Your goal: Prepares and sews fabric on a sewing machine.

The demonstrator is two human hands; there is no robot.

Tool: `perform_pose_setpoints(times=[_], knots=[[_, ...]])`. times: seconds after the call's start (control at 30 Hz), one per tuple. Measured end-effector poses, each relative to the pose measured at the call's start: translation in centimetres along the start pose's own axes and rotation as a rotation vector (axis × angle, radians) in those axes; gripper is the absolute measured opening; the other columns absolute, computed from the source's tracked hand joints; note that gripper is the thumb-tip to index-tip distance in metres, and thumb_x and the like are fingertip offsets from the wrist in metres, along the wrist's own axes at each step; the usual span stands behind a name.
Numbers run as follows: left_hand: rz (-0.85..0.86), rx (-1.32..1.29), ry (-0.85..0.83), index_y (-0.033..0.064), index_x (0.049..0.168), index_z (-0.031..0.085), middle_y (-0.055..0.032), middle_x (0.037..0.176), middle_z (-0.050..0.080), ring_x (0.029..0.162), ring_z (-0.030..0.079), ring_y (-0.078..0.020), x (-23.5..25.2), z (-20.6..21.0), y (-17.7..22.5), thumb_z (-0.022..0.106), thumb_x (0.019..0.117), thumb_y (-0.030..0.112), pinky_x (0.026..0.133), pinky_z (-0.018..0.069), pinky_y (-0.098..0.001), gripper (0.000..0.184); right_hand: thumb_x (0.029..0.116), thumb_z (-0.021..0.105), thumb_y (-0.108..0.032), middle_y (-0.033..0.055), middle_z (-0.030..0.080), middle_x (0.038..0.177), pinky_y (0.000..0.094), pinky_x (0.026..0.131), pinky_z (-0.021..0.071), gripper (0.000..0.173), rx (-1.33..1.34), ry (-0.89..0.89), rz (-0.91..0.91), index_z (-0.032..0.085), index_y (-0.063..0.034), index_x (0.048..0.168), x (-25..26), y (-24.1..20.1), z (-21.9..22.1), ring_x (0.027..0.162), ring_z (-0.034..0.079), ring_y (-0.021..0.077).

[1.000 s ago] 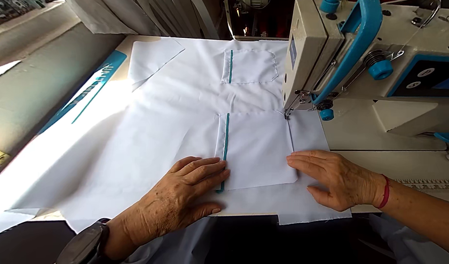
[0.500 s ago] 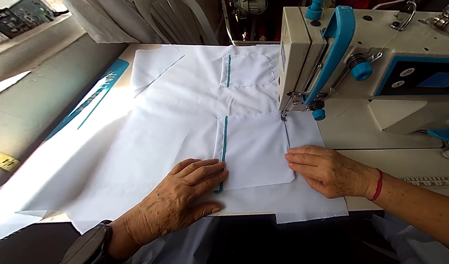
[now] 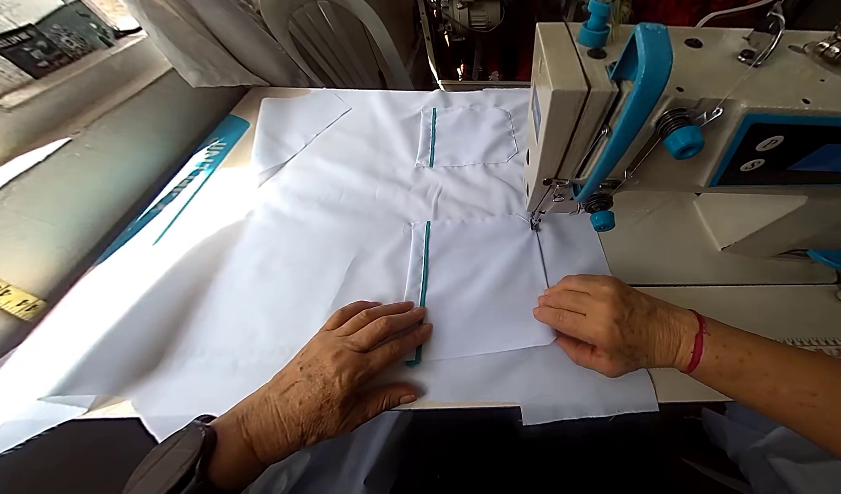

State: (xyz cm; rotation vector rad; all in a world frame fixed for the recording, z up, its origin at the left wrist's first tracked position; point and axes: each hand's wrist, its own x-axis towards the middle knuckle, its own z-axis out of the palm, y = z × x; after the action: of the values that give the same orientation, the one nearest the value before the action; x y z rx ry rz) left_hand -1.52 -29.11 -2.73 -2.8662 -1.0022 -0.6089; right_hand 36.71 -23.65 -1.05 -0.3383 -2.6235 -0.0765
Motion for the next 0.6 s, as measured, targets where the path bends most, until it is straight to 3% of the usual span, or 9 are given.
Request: perform_pose_setpoints(times=[0.07,0.13,0.27,0.47,0.53,0.6], knots=[[0.001,-0.003,0.001,0.0217,0.130,0.069,-0.0026,0.135,0.067,0.133,0.057,-0.0190,-0.1,0.1,0.0,0.036,0.1013,0.067,0.112,0.0403,-0.0398,0.063,0.0923,0.054,-0.016,0.0096,0.077,0.101,0.0304,0.088,0.0563,0.027,0.012,0.005,0.003,0.079,-0.0063,0.097,-0.6,-0.1,0.0,0.102,0.072,0.0223],[-0.004,-0.002,-0.001,0.0222,0.131,0.069,-0.0022,0.135,0.067,0.133,0.057,-0.0188,-0.1,0.1,0.0,0.036,0.1009,0.068,0.112,0.0402,-0.0403,0.064,0.0932,0.053,-0.015,0.0102,0.078,0.102,0.0303,0.090,0.0558,0.027,0.004,0.014,-0.003,0.079,-0.0065,0.096,-0.9,-0.1,0.1,0.103,0.072,0.0228],[-0.007,-0.008,-0.002,0.0219,0.131,0.069,-0.0028,0.135,0.067,0.133,0.057,-0.0188,-0.1,0.1,0.1,0.036,0.1010,0.068,0.112,0.0405,-0.0400,0.064,0.0940,0.052,-0.011,0.0111,0.077,0.096,0.0319,0.084,0.0575,0.026,-0.074,0.025,-0.059,0.077,-0.0046,0.099,-0.4,0.0,0.2,0.095,0.073,0.0241],[-0.006,0.005,-0.004,0.0226,0.130,0.070,-0.0020,0.134,0.068,0.132,0.058,-0.0187,0.1,-0.1,0.0,0.036,0.1010,0.067,0.111,0.0412,-0.0394,0.063,0.0944,0.053,-0.004,0.0078,0.071,0.078,0.0301,0.063,0.0527,0.022,-0.143,0.075,-0.025,0.075,-0.0027,0.096,0.7,-0.2,0.9,0.074,0.067,0.0217],[0.004,0.002,-0.005,0.0228,0.128,0.070,-0.0011,0.132,0.069,0.130,0.059,-0.0177,0.3,-0.2,-0.1,0.038,0.1014,0.066,0.109,0.0426,-0.0386,0.060,0.0953,0.054,-0.004,0.0068,0.069,0.075,0.0298,0.062,0.0515,0.021,-0.151,0.126,0.012,0.076,-0.0030,0.094,0.7,-0.4,1.5,0.072,0.066,0.0208],[0.018,-0.005,0.014,0.0220,0.124,0.073,0.0006,0.127,0.071,0.125,0.062,-0.0158,0.7,-0.2,-0.5,0.042,0.1013,0.063,0.105,0.0457,-0.0363,0.056,0.0943,0.056,-0.004,0.0066,0.071,0.078,0.0289,0.067,0.0534,0.020,-0.126,0.171,0.046,0.076,-0.0044,0.093,0.2,-0.4,1.9,0.076,0.067,0.0200]])
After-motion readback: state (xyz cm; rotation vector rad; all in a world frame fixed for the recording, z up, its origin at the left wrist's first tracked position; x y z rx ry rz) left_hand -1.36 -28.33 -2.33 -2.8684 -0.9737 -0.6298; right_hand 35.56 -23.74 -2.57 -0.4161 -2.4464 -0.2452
